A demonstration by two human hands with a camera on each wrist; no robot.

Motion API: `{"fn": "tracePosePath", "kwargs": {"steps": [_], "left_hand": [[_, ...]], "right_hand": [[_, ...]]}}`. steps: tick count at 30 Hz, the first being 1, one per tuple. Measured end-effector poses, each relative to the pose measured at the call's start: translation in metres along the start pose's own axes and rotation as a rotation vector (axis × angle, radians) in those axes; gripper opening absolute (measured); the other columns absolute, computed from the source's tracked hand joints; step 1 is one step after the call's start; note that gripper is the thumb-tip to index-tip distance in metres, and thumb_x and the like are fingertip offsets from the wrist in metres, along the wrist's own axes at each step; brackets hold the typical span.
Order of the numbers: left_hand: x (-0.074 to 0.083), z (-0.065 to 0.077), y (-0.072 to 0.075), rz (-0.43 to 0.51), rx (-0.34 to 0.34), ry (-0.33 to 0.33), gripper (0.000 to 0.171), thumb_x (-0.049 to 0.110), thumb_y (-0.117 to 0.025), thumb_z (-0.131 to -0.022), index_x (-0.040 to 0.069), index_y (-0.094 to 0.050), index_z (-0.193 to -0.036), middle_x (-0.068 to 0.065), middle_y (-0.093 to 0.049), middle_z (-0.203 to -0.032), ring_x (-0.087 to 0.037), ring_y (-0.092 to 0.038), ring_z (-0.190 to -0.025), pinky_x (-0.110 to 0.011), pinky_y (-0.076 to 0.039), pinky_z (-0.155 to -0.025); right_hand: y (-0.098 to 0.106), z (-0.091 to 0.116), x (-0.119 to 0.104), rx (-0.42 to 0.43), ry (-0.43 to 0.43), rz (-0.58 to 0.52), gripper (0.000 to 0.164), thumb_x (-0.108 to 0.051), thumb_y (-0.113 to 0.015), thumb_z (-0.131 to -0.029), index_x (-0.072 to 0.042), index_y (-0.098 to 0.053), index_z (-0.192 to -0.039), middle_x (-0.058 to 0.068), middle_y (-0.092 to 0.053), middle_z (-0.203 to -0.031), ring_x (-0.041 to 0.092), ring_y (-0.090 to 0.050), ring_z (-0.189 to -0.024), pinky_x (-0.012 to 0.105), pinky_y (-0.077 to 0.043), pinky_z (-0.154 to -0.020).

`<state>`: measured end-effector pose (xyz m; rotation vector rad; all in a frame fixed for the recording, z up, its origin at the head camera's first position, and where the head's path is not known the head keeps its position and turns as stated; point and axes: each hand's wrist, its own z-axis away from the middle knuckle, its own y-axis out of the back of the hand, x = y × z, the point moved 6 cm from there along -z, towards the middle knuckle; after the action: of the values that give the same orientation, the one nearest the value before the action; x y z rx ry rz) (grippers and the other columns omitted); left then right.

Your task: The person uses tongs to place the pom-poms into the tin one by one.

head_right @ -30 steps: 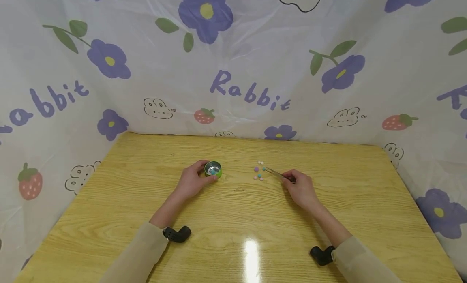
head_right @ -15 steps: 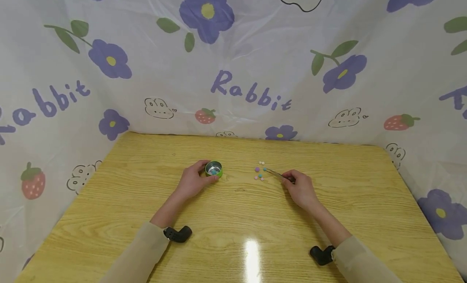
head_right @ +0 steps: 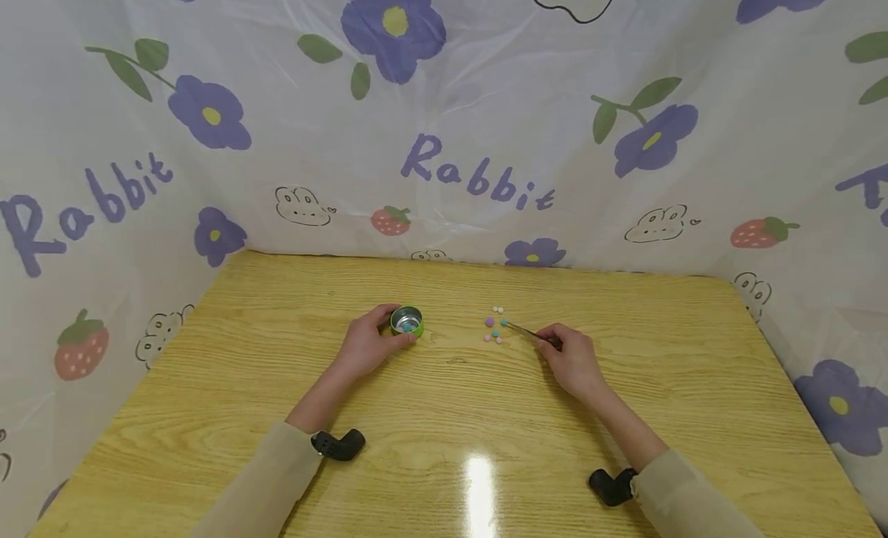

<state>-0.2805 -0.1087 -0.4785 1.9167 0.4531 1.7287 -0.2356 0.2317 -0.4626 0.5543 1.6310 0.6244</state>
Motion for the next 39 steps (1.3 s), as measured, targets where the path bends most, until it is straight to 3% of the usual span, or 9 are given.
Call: {"fn": "tracePosePath", "kwargs": {"steps": [22,39], "left_hand": [[-0.001,0.000,0.000,-0.007,-0.001,-0.010,0.062,0.023,-0.083,-0.089,0.001,-0.058,-0.141,-0.020,-0.064,-0.135,-0.036,-0.055,-0.132,-0.051,-0.043,-0.108],[-0.001,0.000,-0.001,0.000,0.003,-0.002,0.062,0.022,-0.083,-0.089,0.002,-0.058,-0.141,-0.019,-0.064,-0.135,-0.036,-0.054,-0.133,-0.051,-0.043,-0.109]], "right_hand": [[0.006,-0.006,-0.005,0.030,0.016,-0.029,0.018,-0.006,-0.064,-0.102,0.005,-0.071,-0.114,0.011,-0.072,-0.094,0.023,-0.064,-0.084,0.028,-0.048,-0.065],[-0.003,-0.009,-0.027,0.036,0.051,-0.060,0.017,-0.004,-0.068,-0.099,0.006,-0.071,-0.113,0.013,-0.072,-0.092,0.028,-0.068,-0.083,0.030,-0.050,-0.067]]}}
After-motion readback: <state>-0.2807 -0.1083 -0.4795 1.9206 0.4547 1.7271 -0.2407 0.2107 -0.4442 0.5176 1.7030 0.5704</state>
